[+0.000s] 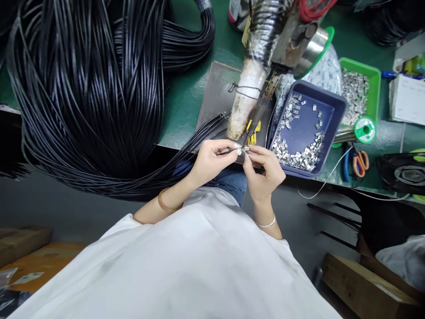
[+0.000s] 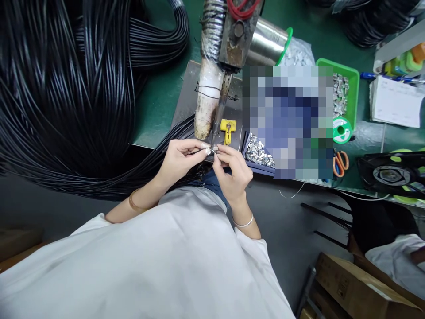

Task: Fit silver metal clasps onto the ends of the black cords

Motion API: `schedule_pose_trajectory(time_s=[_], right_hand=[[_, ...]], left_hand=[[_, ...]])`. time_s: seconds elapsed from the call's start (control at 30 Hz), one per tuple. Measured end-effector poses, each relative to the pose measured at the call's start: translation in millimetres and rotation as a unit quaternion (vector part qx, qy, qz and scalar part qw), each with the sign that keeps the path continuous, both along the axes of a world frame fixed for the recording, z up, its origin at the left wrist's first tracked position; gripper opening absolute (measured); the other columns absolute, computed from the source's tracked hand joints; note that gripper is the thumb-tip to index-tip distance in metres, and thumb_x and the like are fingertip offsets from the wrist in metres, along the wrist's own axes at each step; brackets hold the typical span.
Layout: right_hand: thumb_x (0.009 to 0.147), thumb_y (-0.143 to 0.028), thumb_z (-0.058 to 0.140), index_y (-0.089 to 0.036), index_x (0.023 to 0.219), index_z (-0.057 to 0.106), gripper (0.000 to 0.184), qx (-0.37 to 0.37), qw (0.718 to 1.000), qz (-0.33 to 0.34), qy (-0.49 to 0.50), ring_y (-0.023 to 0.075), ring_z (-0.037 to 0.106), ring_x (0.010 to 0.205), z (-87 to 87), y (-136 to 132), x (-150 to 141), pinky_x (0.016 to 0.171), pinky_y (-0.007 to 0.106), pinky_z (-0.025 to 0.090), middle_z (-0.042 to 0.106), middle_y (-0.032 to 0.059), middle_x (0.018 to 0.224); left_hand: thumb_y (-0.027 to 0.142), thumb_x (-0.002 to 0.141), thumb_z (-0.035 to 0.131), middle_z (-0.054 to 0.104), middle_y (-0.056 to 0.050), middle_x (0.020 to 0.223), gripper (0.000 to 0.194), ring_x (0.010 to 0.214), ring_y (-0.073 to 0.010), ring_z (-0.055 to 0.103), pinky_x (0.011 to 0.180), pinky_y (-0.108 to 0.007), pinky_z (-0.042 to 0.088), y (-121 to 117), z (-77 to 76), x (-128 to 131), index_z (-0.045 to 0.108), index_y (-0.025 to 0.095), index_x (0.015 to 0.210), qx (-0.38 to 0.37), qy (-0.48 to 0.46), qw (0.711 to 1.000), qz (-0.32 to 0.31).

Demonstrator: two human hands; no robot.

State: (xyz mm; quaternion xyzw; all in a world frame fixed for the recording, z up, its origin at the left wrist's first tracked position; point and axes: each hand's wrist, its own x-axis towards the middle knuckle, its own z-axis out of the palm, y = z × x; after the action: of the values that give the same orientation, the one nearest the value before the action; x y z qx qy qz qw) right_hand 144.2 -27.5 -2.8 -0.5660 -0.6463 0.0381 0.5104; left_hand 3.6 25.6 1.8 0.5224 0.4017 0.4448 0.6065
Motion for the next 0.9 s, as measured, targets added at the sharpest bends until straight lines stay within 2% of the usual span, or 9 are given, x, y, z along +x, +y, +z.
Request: schedule_pose_trajectory(time_s=[0.17, 0.33, 0.4, 0.57, 0.63, 0.7, 0.8, 0.9], right_hand=[[0.082, -0.013, 0.065, -0.022, 0.086, 0.062, 0.010, -0.002, 1.000, 0.018, -0.007, 0.0136, 0.072, 0.090, -2.0, -3, 3, 0.074, 0.028, 0.059, 0.074, 0.0022, 0.100], [0.082, -0.011, 0.065, -0.021, 0.089, 0.063, 0.012, -0.018, 0.999, 0.028, 0.006, 0.0134, 0.072, 0.092, -1.5, -6, 6, 0.079, 0.029, 0.059, 0.074, 0.0018, 0.098], [0.082, -0.010, 0.066, -0.021, 0.089, 0.063, 0.013, -0.023, 0.999, 0.029, 0.013, 0.0129, 0.072, 0.090, 0.3, -8, 9, 0.077, 0.027, 0.060, 0.074, 0.0012, 0.096], [0.086, -0.015, 0.064, -0.021, 0.091, 0.061, 0.009, -0.031, 0.997, 0.013, 0.065, 0.0121, 0.073, 0.075, 7.2, -15, 19, 0.066, 0.025, 0.060, 0.073, -0.0018, 0.083], [0.086, -0.016, 0.063, -0.021, 0.091, 0.061, 0.007, -0.033, 0.998, 0.009, 0.059, 0.0128, 0.073, 0.076, 9.5, -17, 21, 0.067, 0.026, 0.061, 0.074, -0.0009, 0.084], [0.085, -0.016, 0.064, -0.021, 0.089, 0.062, 0.007, -0.023, 1.000, 0.009, 0.014, 0.0140, 0.073, 0.083, 10.0, -16, 20, 0.071, 0.028, 0.061, 0.075, 0.0009, 0.090], [0.083, -0.012, 0.065, -0.021, 0.089, 0.063, 0.011, -0.001, 0.998, 0.025, -0.055, 0.0147, 0.073, 0.091, 5.8, -13, 14, 0.079, 0.030, 0.060, 0.075, 0.0022, 0.097], [0.083, -0.010, 0.065, -0.021, 0.090, 0.063, 0.014, 0.005, 0.998, 0.030, -0.061, 0.0133, 0.073, 0.090, -1.7, -10, 8, 0.077, 0.027, 0.060, 0.075, 0.0024, 0.099]], left_hand=[[0.022, 0.075, 0.070, 0.074, -0.004, 0.078, 0.011, 0.070, -0.0113, 0.066, 0.069, -0.020, 0.053, 0, -4.7, -2, 0.075, 0.013, 0.078, -0.006, -0.018, 0.999, -0.033], [0.022, 0.079, 0.068, 0.073, -0.004, 0.079, 0.013, 0.069, -0.0106, 0.064, 0.068, -0.020, 0.051, -4, -3.6, -2, 0.075, 0.012, 0.082, -0.001, -0.002, 0.999, -0.043], [0.024, 0.079, 0.068, 0.071, -0.003, 0.073, 0.014, 0.062, -0.0094, 0.061, 0.062, -0.019, 0.049, -7, -0.4, -5, 0.075, 0.012, 0.083, 0.004, 0.016, 0.998, -0.057], [0.032, 0.088, 0.061, 0.057, 0.000, 0.054, 0.026, 0.046, -0.0063, 0.045, 0.046, -0.019, 0.034, -14, 3.5, -14, 0.073, 0.011, 0.079, 0.015, 0.078, 0.986, -0.148], [0.035, 0.088, 0.061, 0.056, 0.000, 0.056, 0.028, 0.049, -0.0064, 0.044, 0.047, -0.019, 0.034, -15, 2.8, -14, 0.071, 0.011, 0.076, 0.020, 0.064, 0.989, -0.132], [0.038, 0.085, 0.065, 0.055, 0.001, 0.058, 0.029, 0.050, -0.0062, 0.042, 0.049, -0.020, 0.034, -13, 1.8, -13, 0.069, 0.011, 0.074, 0.008, 0.024, 0.994, -0.105], [0.040, 0.083, 0.067, 0.051, 0.002, 0.057, 0.031, 0.049, -0.0056, 0.040, 0.049, -0.021, 0.033, -11, 0.0, -10, 0.065, 0.012, 0.070, -0.018, -0.024, 0.994, -0.102], [0.036, 0.081, 0.069, 0.052, 0.002, 0.060, 0.025, 0.051, -0.0057, 0.041, 0.049, -0.020, 0.033, -11, -3.8, -8, 0.068, 0.011, 0.081, -0.027, -0.038, 0.994, -0.096]])
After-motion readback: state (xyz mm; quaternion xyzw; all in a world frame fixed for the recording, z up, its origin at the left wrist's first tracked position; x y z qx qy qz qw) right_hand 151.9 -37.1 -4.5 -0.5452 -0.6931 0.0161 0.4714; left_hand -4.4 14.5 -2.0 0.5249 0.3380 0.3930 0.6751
